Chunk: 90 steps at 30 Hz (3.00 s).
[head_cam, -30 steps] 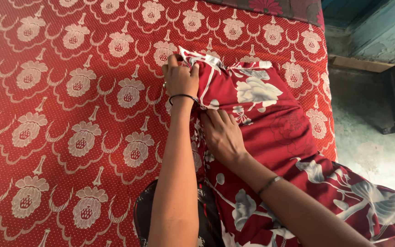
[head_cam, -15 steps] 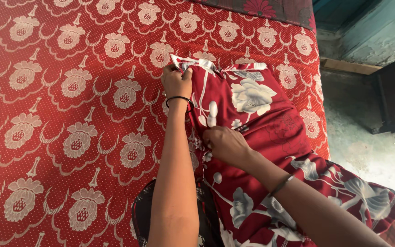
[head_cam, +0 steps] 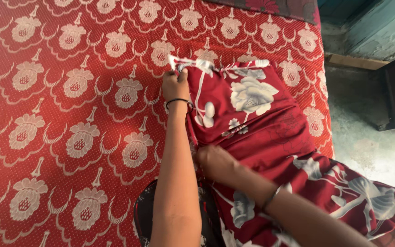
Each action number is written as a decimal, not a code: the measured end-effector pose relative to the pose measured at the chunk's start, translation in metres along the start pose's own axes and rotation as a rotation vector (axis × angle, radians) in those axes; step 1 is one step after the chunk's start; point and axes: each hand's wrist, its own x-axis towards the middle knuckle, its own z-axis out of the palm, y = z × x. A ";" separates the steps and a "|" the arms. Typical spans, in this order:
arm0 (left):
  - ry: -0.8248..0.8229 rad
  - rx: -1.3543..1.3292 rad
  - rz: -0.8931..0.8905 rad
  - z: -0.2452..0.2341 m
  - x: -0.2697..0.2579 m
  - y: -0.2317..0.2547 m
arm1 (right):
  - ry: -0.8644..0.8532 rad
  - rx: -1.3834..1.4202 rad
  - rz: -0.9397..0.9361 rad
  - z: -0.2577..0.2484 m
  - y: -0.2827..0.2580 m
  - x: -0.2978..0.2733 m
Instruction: The person inserts a pillow into a red floral pillowcase, smoothing and adjusting the fabric to fit the pillow. The person then places the finished pillow on a nearby surface.
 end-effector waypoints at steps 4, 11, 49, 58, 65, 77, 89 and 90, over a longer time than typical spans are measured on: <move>-0.128 -0.054 -0.166 0.013 0.009 -0.017 | 0.212 0.127 -0.011 -0.021 0.008 -0.009; -0.402 0.018 -0.380 0.006 -0.014 -0.043 | 0.386 -0.098 -0.034 -0.081 0.019 -0.014; -0.473 0.548 0.252 -0.007 -0.106 0.028 | 0.591 -0.212 -0.108 -0.079 0.073 -0.044; -0.544 0.750 0.230 -0.005 -0.109 0.016 | 0.430 -0.117 0.103 -0.061 0.055 -0.052; -0.530 0.833 0.145 -0.013 -0.120 0.034 | 0.537 -0.189 0.044 -0.089 0.060 -0.064; -0.722 0.886 0.423 0.005 -0.134 0.058 | 0.405 -0.043 0.155 -0.074 0.087 -0.065; -0.690 0.891 0.383 0.005 -0.135 0.058 | 0.368 -0.063 -0.087 -0.126 0.120 -0.117; -0.692 0.896 0.369 0.007 -0.137 0.059 | 0.415 -0.158 -0.018 -0.132 0.123 -0.129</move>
